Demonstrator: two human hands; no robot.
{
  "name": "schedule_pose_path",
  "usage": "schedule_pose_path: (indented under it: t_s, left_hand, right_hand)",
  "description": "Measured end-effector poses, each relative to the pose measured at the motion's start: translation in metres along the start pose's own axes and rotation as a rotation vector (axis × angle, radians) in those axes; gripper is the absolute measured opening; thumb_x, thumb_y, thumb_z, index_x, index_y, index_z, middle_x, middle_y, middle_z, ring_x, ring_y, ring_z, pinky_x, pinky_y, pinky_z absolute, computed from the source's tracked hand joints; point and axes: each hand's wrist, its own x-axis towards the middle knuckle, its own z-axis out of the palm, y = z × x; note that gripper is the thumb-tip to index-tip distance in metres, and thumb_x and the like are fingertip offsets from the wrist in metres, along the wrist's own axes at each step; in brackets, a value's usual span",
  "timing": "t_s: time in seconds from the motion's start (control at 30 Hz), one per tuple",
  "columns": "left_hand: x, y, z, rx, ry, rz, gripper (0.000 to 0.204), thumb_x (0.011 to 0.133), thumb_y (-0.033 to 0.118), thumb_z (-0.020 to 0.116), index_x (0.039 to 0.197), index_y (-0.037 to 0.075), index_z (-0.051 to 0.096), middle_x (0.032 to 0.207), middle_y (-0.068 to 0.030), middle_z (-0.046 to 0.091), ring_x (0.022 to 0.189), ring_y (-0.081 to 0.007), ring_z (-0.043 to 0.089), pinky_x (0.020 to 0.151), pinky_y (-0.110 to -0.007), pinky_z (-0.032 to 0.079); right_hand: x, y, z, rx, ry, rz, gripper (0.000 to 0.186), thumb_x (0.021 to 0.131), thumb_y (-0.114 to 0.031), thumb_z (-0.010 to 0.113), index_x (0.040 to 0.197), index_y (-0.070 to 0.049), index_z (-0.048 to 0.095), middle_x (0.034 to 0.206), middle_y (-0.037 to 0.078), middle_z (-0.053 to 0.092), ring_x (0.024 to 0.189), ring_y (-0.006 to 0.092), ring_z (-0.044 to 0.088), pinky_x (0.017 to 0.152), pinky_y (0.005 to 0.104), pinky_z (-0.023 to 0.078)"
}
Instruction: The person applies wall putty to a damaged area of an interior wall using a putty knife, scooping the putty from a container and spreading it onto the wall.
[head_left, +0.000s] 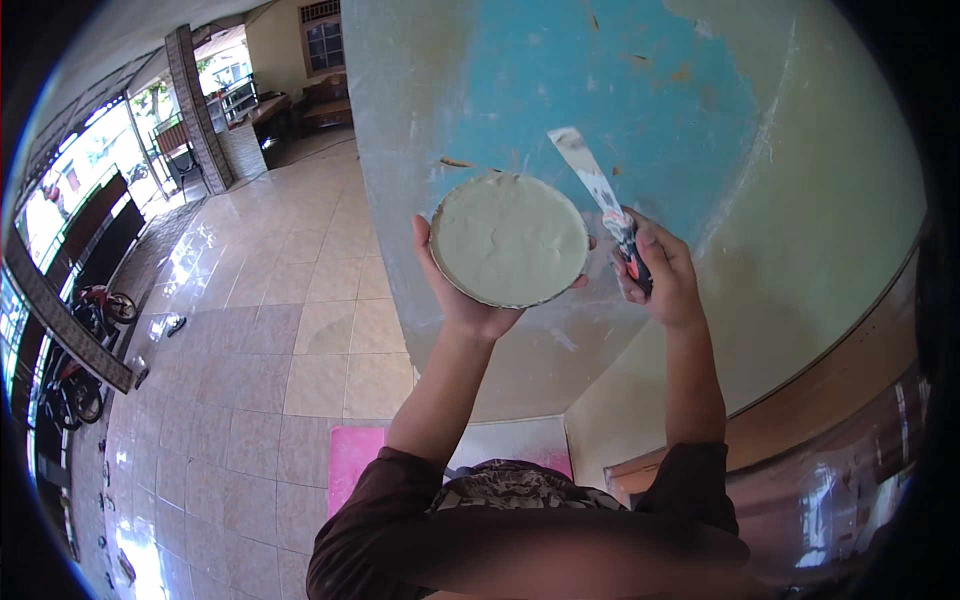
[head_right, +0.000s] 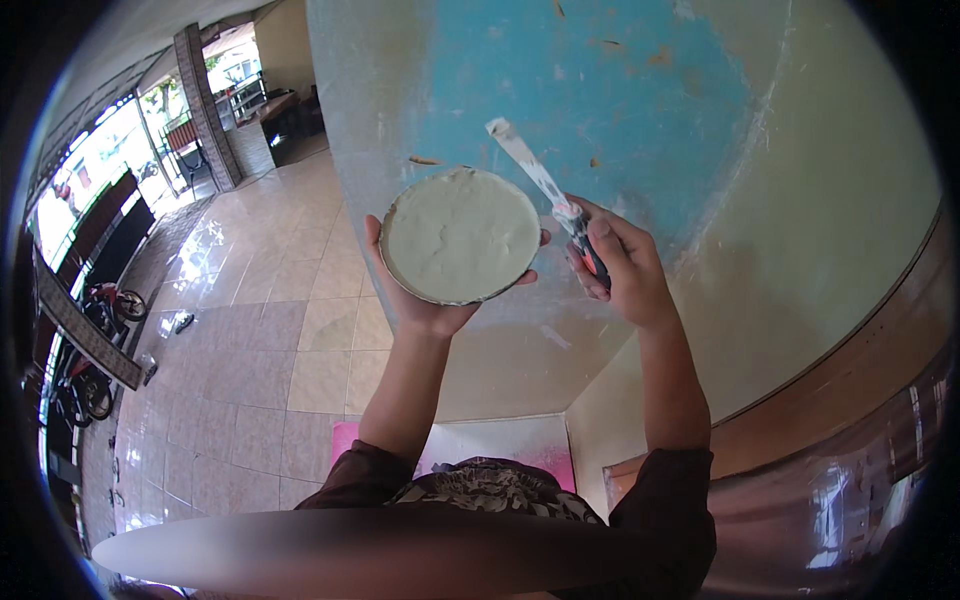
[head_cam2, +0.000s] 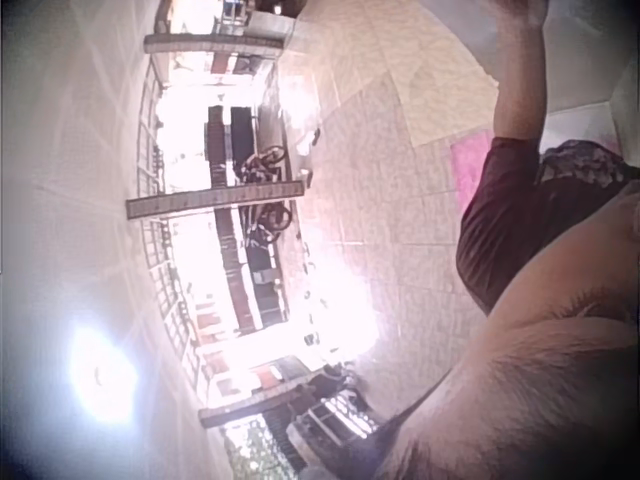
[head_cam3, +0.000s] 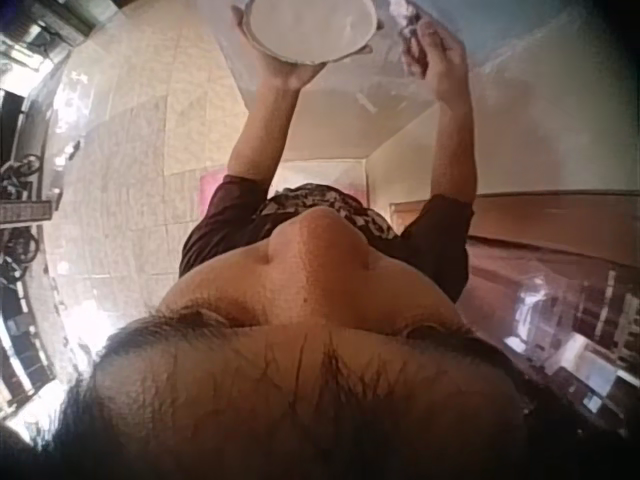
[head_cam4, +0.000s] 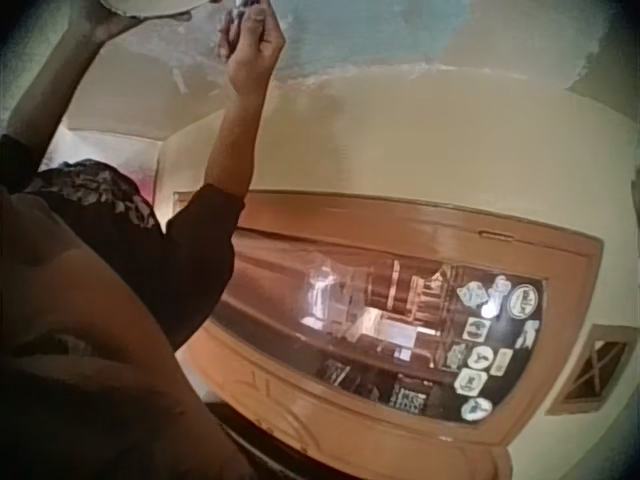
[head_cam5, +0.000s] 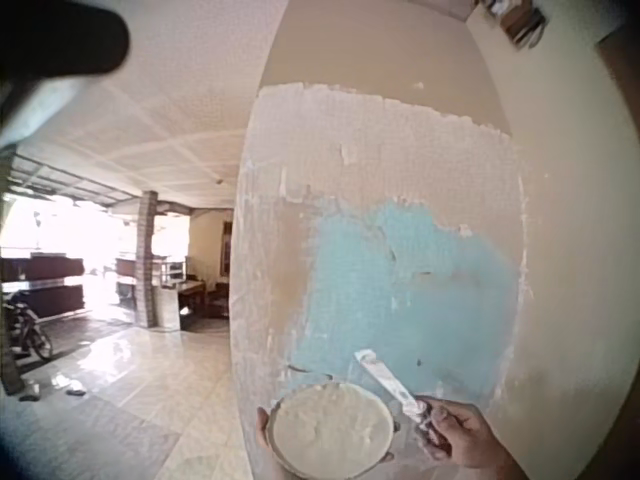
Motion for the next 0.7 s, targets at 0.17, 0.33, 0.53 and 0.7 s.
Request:
schedule_pose_path:
  t_s: [0.17, 0.33, 0.53, 0.7]
  left_hand:
    - [-0.009, 0.042, -0.016, -0.053, -0.183, 0.027, 0.115, 0.082, 0.091, 0.047, 0.163, 0.013, 0.024, 0.163, -0.0271, 0.028, 0.136, -0.0732, 0.032, 0.096, -0.084, 0.044]
    - [-0.031, 0.074, -0.012, -0.073, -0.151, 0.081, 0.117, 0.081, 0.091, 0.05, 0.163, 0.011, 0.024, 0.162, -0.0319, 0.027, 0.136, -0.0743, 0.029, 0.095, -0.086, 0.042]
    - [-0.067, 0.114, -0.015, -0.027, -0.121, 0.171, 0.117, 0.081, 0.09, 0.051, 0.163, 0.01, 0.025, 0.16, -0.0341, 0.027, 0.138, -0.0742, 0.026, 0.095, -0.088, 0.04]
    - [-0.082, 0.132, -0.023, 0.023, -0.065, 0.223, 0.114, 0.082, 0.088, 0.051, 0.162, 0.009, 0.028, 0.159, -0.035, 0.028, 0.137, -0.0738, 0.028, 0.095, -0.086, 0.042]
  right_hand:
    - [0.062, -0.014, 0.049, 0.025, 0.069, -0.099, 0.052, 0.11, -0.025, 0.05, 0.157, -0.004, 0.043, 0.086, 0.002, 0.059, 0.064, 0.0064, 0.05, 0.053, 0.0232, 0.039]
    - [0.184, -0.033, 0.088, -0.919, 0.346, -0.987, 0.065, 0.103, -0.011, 0.054, 0.162, -0.002, 0.029, 0.11, 0.025, 0.058, 0.093, 0.0394, 0.062, 0.083, 0.0492, 0.054]
    - [0.269, -0.08, 0.141, -1.15, 0.359, -0.627, 0.067, 0.101, -0.006, 0.048, 0.161, 0.006, 0.022, 0.148, 0.04, 0.041, 0.13, 0.0539, 0.051, 0.107, 0.0489, 0.049]
    - [0.318, -0.069, 0.135, -1.253, 0.596, -0.906, 0.066, 0.1, -0.001, 0.045, 0.161, 0.008, 0.02, 0.147, 0.042, 0.039, 0.13, 0.0558, 0.05, 0.111, 0.0511, 0.045]
